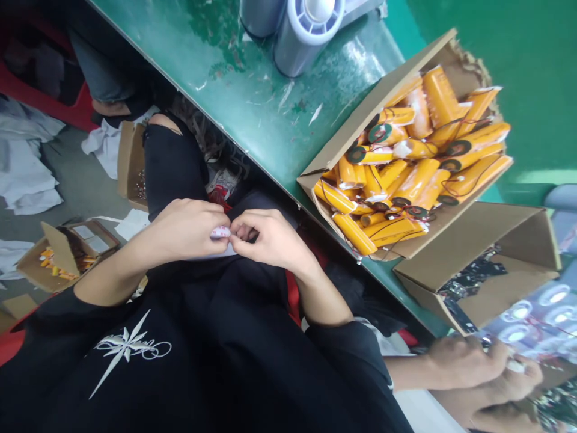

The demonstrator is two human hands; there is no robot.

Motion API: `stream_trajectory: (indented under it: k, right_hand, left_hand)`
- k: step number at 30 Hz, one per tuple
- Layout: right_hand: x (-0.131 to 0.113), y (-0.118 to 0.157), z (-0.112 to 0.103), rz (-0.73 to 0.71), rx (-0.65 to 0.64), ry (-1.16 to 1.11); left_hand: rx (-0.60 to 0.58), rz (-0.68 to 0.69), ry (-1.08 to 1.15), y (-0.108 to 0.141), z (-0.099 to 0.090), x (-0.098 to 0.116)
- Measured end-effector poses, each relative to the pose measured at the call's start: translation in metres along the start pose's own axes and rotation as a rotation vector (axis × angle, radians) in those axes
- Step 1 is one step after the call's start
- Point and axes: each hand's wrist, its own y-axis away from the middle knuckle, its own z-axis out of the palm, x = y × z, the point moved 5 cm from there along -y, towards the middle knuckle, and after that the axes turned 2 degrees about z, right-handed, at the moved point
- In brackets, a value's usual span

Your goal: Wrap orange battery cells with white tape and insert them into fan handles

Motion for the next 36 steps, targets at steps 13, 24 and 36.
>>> stream_trajectory:
  k: [13, 24, 36]
  right_hand:
    - [-0.013, 0.003, 0.001, -0.046, -0.026, 0.219]
    - [0.001, -0.006, 0.001, 0.012, -0.152, 0.015]
    - [0.035, -0.011, 0.016, 0.207, -0.261, -0.464]
  left_hand:
    - [0.0, 0.007, 0.0, 0.001, 0.001, -0.003]
    - [-0.043, 0.036, 0.062, 0.004, -0.001, -0.002]
    - [-0.037, 0.06, 0.124, 0.004, -0.001, -0.005]
